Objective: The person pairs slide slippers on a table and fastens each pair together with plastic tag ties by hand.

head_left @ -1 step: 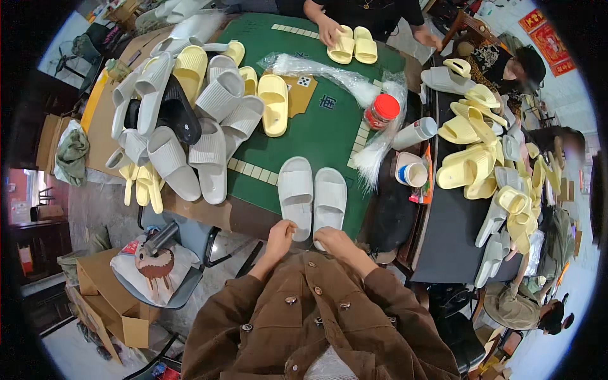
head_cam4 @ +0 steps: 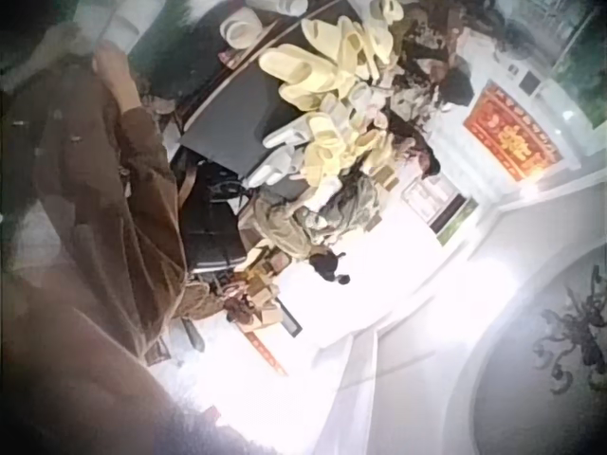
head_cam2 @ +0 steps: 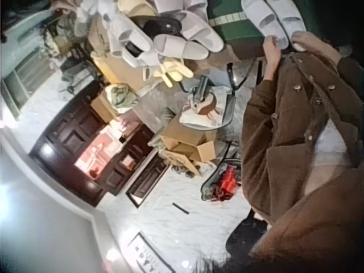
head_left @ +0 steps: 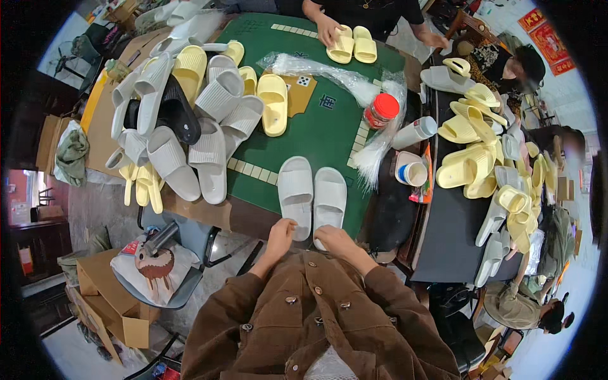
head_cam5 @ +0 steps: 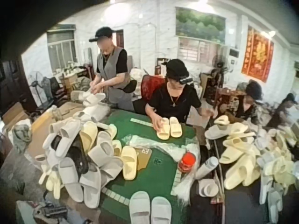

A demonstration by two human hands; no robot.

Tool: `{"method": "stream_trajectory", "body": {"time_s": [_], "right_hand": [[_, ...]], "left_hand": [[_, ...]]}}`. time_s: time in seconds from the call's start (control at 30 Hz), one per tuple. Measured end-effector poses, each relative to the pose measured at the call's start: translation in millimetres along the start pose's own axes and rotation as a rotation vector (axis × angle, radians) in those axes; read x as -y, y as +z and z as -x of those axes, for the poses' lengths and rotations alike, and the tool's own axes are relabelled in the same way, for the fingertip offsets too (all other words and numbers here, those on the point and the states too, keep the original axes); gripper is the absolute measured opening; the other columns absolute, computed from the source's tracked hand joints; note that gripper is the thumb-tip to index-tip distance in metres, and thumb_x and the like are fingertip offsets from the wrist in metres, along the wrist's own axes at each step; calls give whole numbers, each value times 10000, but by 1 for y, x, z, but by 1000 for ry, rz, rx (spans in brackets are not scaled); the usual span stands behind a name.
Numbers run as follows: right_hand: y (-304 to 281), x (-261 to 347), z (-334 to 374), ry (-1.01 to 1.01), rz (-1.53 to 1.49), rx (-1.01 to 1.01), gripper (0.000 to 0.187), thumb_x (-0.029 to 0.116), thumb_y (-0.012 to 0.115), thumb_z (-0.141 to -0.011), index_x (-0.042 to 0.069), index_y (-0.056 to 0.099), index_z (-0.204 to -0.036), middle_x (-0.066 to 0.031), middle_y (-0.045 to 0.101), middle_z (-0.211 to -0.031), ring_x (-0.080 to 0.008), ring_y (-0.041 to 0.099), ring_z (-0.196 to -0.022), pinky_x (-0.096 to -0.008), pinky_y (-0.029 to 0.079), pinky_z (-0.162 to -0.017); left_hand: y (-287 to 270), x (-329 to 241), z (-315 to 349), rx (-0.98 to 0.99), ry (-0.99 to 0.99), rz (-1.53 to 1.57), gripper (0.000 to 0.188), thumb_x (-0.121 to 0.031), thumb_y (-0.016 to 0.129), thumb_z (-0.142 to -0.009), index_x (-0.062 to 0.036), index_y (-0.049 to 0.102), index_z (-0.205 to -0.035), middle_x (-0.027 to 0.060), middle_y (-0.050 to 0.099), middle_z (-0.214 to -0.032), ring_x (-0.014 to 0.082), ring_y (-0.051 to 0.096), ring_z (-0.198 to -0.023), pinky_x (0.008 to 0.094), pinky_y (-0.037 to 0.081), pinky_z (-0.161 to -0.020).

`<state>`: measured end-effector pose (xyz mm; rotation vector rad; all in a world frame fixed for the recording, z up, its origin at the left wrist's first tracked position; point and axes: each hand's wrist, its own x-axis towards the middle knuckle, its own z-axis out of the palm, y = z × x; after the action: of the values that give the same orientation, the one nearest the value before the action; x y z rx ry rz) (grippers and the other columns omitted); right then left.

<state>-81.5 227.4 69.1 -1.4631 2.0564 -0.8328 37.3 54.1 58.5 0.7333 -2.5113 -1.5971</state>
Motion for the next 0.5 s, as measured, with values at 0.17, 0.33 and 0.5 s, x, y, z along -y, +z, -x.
{"method": "stream_trajectory", "body": {"time_s": [0.17, 0.33, 0.5], "right_hand": [[0, -17, -13, 96, 198, -121, 116, 40, 518, -723, 50, 552, -834, -102, 580, -851, -302, 560, -818, -380, 467, -666], [-7, -12, -27, -100, 314, -339, 104, 39, 520, -715, 37, 545, -816, -108, 571, -908, -295, 562, -813, -376, 472, -646], [4, -21, -15, 174, 228, -171, 119, 38, 514, -740, 13, 557, -848, -114, 559, -984, -307, 558, -863, -376, 482, -673]], "left_hand": [[10, -3, -23, 11, 134, -283, 356, -74, 540, -794, 68, 483, -1115, 248, 517, -1049, 399, 485, -990, 419, 405, -833], [30, 3, -35, 25, 221, -337, 750, -245, 628, -755, 103, 237, -1291, 293, 335, -1264, 426, 339, -1164, 442, 294, -975], [45, 10, -49, 100, 88, -347, 958, -380, 670, -702, 91, 126, -1334, 289, 240, -1331, 415, 244, -1236, 455, 213, -1028]]}}
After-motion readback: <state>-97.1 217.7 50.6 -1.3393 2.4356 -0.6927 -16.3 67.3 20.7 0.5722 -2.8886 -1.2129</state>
